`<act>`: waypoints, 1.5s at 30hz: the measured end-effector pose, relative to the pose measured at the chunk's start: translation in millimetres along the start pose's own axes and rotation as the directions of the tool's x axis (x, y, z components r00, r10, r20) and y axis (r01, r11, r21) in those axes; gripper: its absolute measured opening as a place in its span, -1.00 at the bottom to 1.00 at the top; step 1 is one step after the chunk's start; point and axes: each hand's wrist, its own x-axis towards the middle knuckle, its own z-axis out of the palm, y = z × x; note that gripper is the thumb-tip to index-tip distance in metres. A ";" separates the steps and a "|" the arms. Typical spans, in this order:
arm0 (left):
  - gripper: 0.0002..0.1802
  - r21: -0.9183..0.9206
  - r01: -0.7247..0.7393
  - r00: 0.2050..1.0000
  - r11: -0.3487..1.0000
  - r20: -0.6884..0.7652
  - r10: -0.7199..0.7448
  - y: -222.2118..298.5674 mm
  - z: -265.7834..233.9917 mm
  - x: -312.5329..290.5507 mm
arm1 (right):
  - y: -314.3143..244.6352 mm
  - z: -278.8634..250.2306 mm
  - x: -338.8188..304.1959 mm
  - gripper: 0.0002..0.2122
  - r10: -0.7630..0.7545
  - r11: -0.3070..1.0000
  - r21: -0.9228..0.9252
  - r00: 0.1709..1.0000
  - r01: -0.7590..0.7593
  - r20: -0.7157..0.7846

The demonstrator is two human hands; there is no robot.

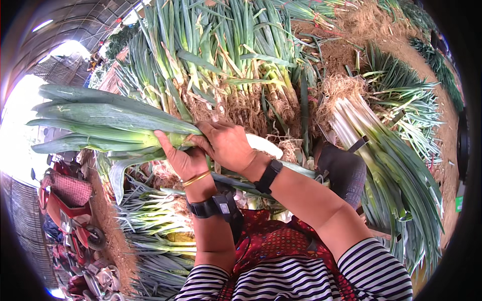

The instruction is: The person pulls a leek from a pile, peels away the outer layers by hand, and wipes the white stalk. They then place the leek onto a separate stack and repeat the process with another leek.

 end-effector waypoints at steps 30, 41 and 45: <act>-0.52 0.107 -0.227 0.973 0.968 0.072 0.220 102.3 -4.4 70.9 | 77.9 -141.7 -130.0 -0.57 0.545 0.832 -0.554 0.228 -0.032 0.807; -0.43 -0.090 0.038 0.900 0.995 0.436 0.006 55.3 9.6 24.8 | -1.7 -58.5 22.6 -0.46 0.084 0.845 0.342 0.733 -0.411 0.675; -0.36 -0.016 -0.071 0.937 0.997 0.343 0.072 50.5 -1.9 22.0 | 0.9 -58.7 15.0 -0.59 0.180 0.756 0.350 0.690 -0.553 0.701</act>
